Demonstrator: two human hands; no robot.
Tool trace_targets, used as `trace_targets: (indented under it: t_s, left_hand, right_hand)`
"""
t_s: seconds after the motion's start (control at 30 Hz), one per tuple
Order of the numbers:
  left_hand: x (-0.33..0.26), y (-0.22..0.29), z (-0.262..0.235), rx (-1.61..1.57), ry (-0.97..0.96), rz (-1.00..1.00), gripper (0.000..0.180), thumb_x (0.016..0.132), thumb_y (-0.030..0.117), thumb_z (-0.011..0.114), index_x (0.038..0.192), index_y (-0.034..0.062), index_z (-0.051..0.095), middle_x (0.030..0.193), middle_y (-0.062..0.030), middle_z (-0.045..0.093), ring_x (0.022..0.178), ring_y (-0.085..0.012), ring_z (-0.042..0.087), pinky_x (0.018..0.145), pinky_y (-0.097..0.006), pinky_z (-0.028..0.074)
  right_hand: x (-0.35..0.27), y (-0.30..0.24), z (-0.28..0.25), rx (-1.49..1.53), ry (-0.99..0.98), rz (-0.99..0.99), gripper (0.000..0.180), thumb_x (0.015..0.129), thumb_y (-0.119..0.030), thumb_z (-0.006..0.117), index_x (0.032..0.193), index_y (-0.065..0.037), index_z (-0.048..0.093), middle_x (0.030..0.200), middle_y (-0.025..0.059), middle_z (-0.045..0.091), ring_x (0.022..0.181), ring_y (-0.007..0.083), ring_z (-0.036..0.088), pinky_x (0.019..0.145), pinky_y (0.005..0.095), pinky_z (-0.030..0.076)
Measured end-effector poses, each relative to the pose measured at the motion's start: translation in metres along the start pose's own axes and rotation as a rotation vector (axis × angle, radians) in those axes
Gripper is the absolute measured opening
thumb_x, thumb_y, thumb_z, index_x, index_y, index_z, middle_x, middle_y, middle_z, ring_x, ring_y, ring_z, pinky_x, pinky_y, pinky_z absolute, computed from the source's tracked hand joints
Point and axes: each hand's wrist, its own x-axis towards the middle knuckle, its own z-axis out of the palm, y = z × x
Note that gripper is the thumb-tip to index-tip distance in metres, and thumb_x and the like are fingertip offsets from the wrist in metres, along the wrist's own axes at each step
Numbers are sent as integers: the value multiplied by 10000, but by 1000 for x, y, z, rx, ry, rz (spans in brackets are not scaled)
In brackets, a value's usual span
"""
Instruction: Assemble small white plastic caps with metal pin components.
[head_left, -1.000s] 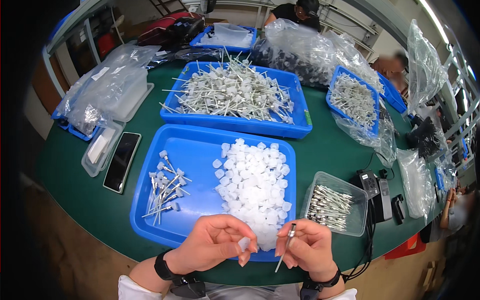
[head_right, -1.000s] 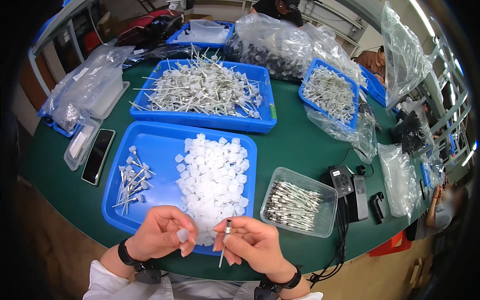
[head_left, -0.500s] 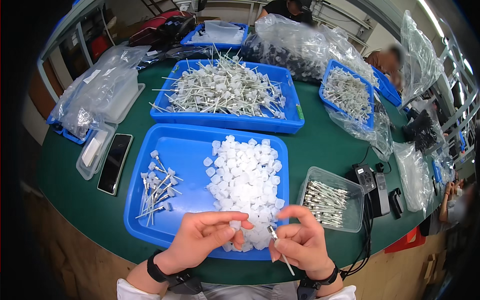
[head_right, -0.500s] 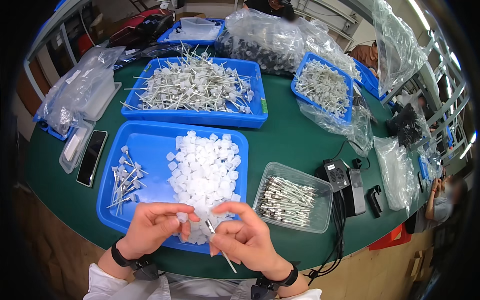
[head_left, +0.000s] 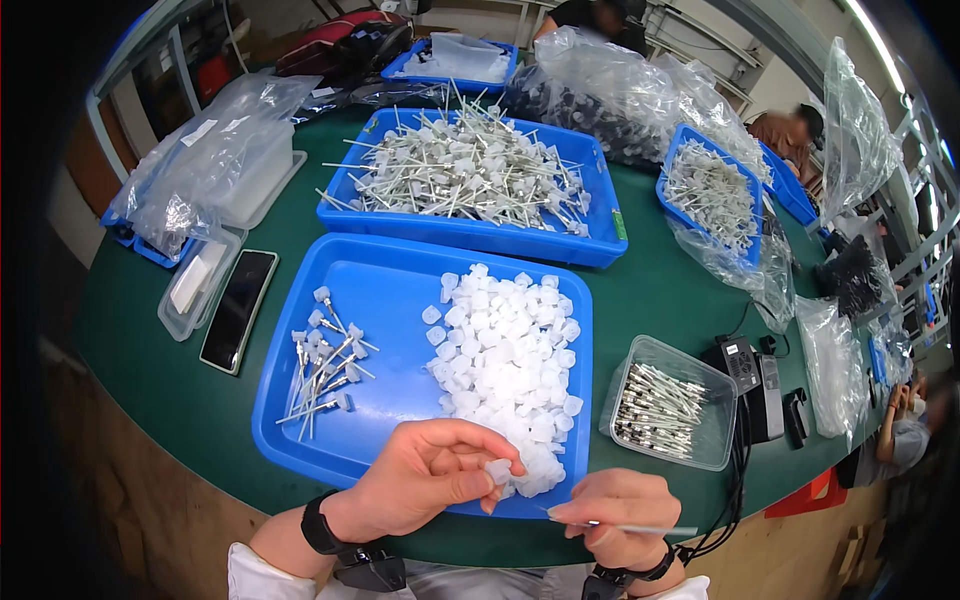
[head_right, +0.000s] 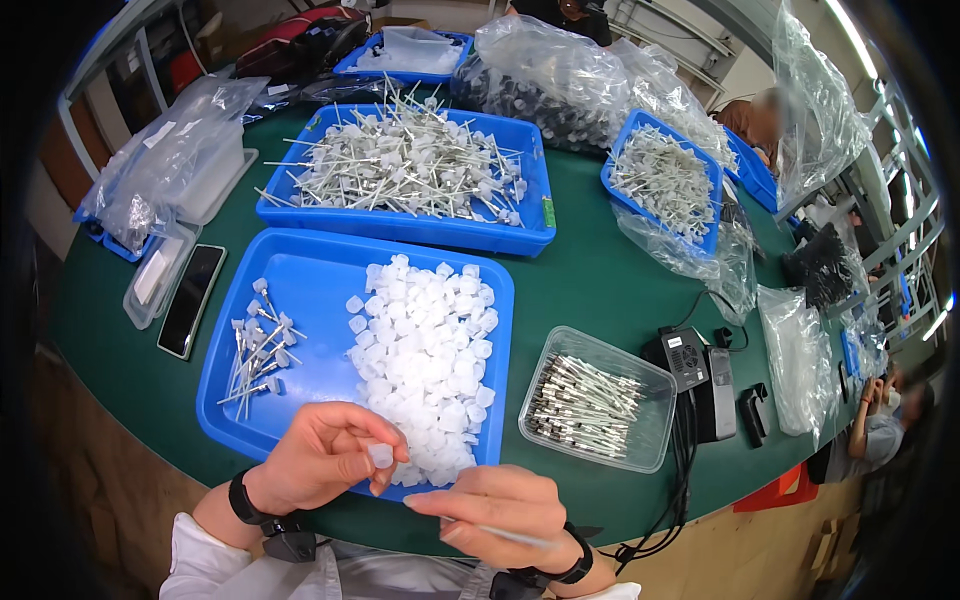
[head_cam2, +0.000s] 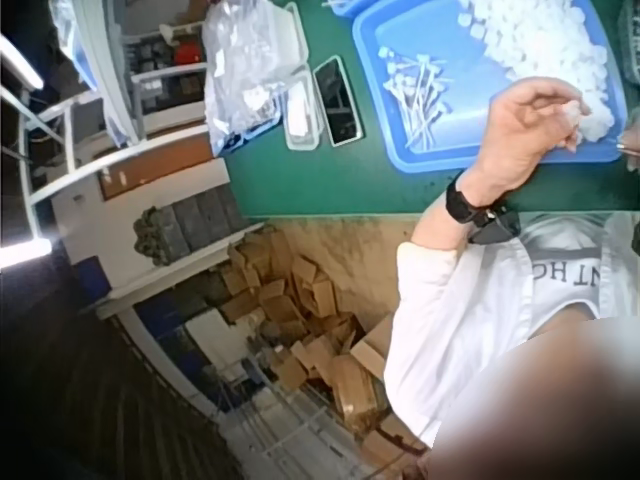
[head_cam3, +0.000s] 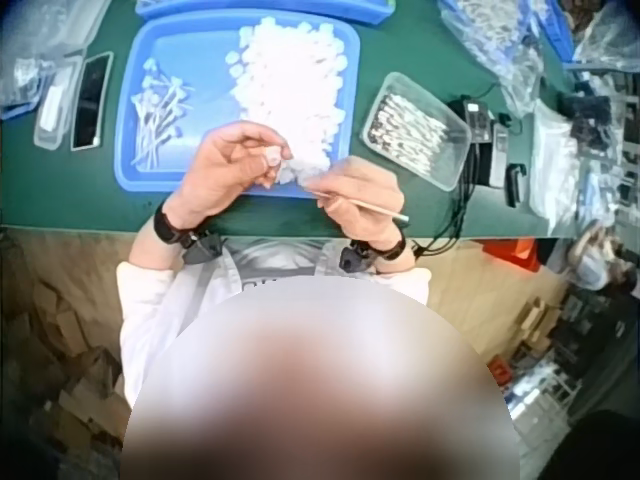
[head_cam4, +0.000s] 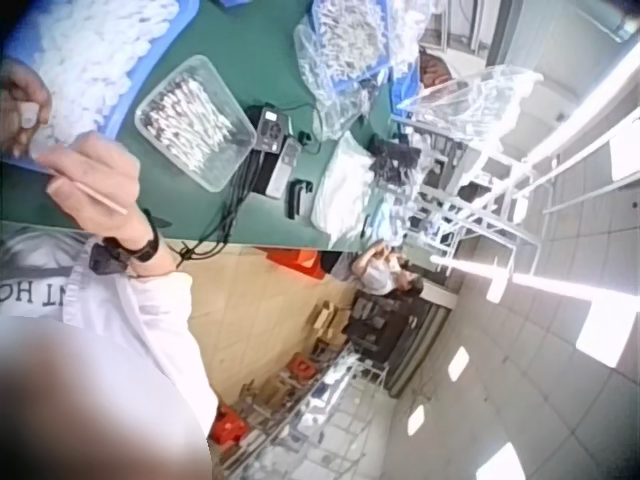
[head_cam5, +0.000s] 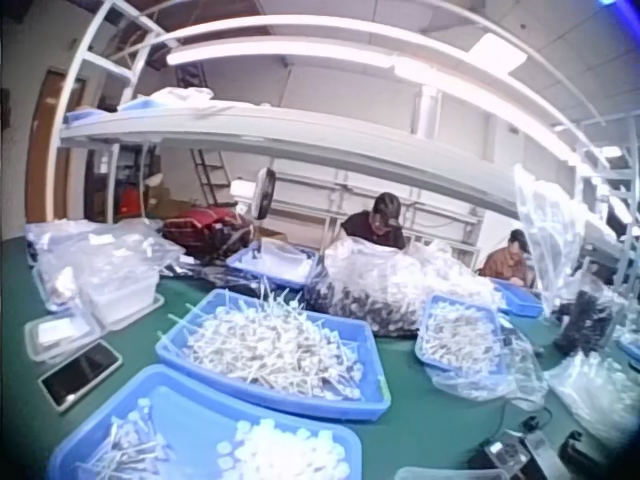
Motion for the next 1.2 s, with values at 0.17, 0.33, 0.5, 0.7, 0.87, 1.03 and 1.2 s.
trace_targets:
  t_s: [0.17, 0.33, 0.5, 0.7, 0.87, 1.03, 1.2]
  left_hand:
    - [0, 2, 1, -45, -74, -9, 262, 839, -7, 596, 1090, -54, 539, 1042, -220, 588, 822, -214, 609, 717, -325, 523]
    - [-3, 8, 6, 9, -45, -63, 243, 803, -47, 618, 1039, -67, 564, 1022, -261, 590, 795, -257, 630, 708, -368, 542]
    - [-5, 5, 3, -6, -188, 55, 263, 826, -98, 560, 1089, -109, 540, 1077, -245, 586, 917, -227, 621, 819, -328, 518]
    - [-4, 5, 4, 71, -166, 79, 275, 813, -111, 572, 1085, -121, 532, 1073, -255, 582, 936, -238, 613, 831, -345, 513]
    - [-3, 4, 6, 13, -163, 55, 268, 807, -116, 576, 1072, -115, 534, 1069, -255, 581, 935, -250, 612, 826, -354, 515]
    - [-4, 2, 6, 44, -110, 70, 268, 803, -112, 583, 1066, -108, 535, 1058, -263, 577, 947, -269, 607, 784, -370, 535]
    - [-2, 0, 3, 60, -138, 102, 275, 797, -114, 588, 1066, -94, 536, 1052, -273, 574, 937, -281, 608, 756, -374, 550]
  right_hand:
    - [-5, -1, 11, -310, 25, -101, 228, 722, -9, 687, 942, 37, 649, 773, 103, 658, 620, 186, 634, 531, 251, 493]
    - [-7, -5, 8, -378, -41, -114, 274, 689, 11, 722, 946, 24, 626, 806, 106, 656, 648, 201, 648, 541, 262, 508]
    - [-9, -6, 11, -297, -10, -77, 280, 686, 25, 726, 944, 32, 616, 817, 114, 654, 668, 208, 655, 545, 263, 512]
    - [-10, -2, 14, -396, 22, -168, 220, 682, 2, 718, 876, 31, 620, 799, 114, 665, 658, 204, 668, 531, 275, 524]
    - [0, -6, 16, -606, 86, -376, 232, 715, 1, 697, 931, 25, 615, 772, 94, 626, 622, 187, 611, 537, 254, 483]
    - [2, -5, 16, -692, 55, -419, 235, 694, 20, 710, 911, 44, 623, 793, 112, 629, 659, 211, 628, 573, 273, 511]
    - [1, 6, 19, -733, 128, -544, 214, 700, 18, 702, 897, 45, 624, 756, 103, 617, 624, 202, 615, 549, 265, 502]
